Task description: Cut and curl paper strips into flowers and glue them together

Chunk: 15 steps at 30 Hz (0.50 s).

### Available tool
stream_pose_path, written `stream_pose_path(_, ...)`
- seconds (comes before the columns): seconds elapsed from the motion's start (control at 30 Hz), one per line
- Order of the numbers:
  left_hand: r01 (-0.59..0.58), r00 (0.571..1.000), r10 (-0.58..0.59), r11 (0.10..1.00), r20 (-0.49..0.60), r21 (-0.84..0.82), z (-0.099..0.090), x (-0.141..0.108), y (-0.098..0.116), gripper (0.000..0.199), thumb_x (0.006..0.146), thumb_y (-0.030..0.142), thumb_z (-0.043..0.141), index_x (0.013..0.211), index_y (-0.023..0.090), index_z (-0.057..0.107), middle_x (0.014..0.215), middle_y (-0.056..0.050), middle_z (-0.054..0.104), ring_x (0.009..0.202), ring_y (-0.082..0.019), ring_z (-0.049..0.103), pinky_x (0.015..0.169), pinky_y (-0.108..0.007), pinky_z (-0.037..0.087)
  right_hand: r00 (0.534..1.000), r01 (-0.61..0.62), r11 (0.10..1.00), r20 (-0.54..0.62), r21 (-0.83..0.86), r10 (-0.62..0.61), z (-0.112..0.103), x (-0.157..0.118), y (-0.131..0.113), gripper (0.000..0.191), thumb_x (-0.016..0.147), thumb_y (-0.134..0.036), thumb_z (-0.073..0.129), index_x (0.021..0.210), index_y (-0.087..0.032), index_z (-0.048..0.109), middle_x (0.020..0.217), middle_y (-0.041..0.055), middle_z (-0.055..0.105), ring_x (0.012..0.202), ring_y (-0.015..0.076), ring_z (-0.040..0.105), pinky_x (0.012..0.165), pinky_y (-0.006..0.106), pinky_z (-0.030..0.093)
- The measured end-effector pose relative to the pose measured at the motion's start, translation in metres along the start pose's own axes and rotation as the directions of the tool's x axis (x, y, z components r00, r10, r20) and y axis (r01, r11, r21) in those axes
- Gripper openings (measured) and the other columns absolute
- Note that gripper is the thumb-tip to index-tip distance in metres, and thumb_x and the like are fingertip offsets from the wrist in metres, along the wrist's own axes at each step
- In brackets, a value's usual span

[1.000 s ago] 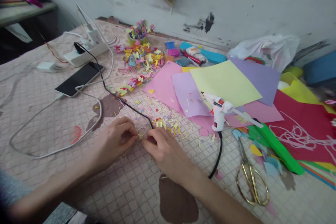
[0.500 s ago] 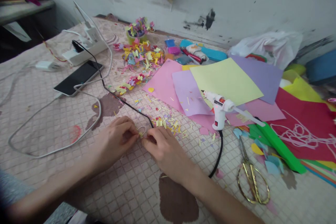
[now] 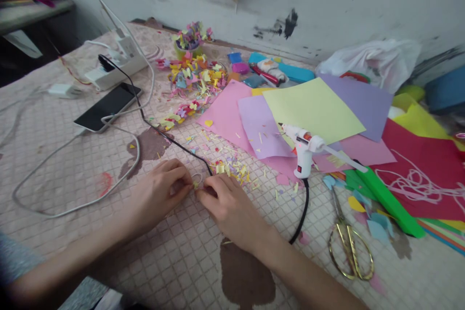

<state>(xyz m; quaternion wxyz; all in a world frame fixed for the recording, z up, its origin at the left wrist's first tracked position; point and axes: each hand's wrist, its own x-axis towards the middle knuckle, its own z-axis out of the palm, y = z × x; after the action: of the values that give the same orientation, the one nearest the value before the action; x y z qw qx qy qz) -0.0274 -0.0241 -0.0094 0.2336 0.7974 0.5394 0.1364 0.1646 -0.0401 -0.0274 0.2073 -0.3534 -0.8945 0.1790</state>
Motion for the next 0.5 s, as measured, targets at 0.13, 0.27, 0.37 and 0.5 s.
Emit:
stream_pose_path(0.13,-0.009,1.0,0.009,1.0,0.014,0.027,-0.0014,0.0014,0.001,0.01,0.08,0.014,0.052,0.073,0.018,0.058,0.08,-0.004,0.055,0.079,-0.019,0.052,0.069,-0.031,0.043,0.999,-0.008,0.999,-0.041,0.04,0.009,0.0012,-0.001,0.0012,0.025,0.091,-0.016,0.043,0.109,-0.017,0.061,0.099,0.0113,0.057,0.094,0.0222,0.051,0.081,0.04,0.047)
stream_pose_path(0.27,-0.004,0.999,0.002,0.999,0.042,0.044,-0.0025,0.0026,0.0018,0.009,0.08,0.014,0.052,0.074,0.017,0.058,0.082,-0.005,0.056,0.079,-0.02,0.052,0.069,-0.032,0.043,0.999,-0.031,0.998,-0.038,0.047,0.033,0.0022,-0.0016,0.0022,0.028,0.09,-0.015,0.044,0.114,-0.017,0.059,0.101,0.0117,0.056,0.095,0.0225,0.051,0.081,0.04,0.047)
stream_pose_path(0.37,-0.001,0.999,-0.001,0.999,0.041,0.044,-0.0024,0.0025,0.0018,0.009,0.079,0.013,0.052,0.073,0.017,0.057,0.081,-0.005,0.055,0.079,-0.02,0.052,0.069,-0.033,0.043,0.999,-0.024,0.999,-0.029,0.039,0.025,0.0026,-0.0014,0.0025,0.028,0.09,-0.013,0.043,0.113,-0.016,0.059,0.101,0.012,0.056,0.095,0.0229,0.051,0.08,0.04,0.047)
stream_pose_path(0.5,-0.004,1.0,0.004,1.0,0.024,0.018,-0.0016,0.0017,0.0013,0.009,0.078,0.012,0.052,0.072,0.017,0.056,0.08,-0.004,0.055,0.079,-0.02,0.052,0.069,-0.032,0.042,0.999,-0.035,0.997,-0.034,0.066,0.037,0.0029,-0.0014,0.0023,0.027,0.09,-0.014,0.044,0.112,-0.016,0.06,0.102,0.0117,0.056,0.096,0.0224,0.051,0.082,0.04,0.047)
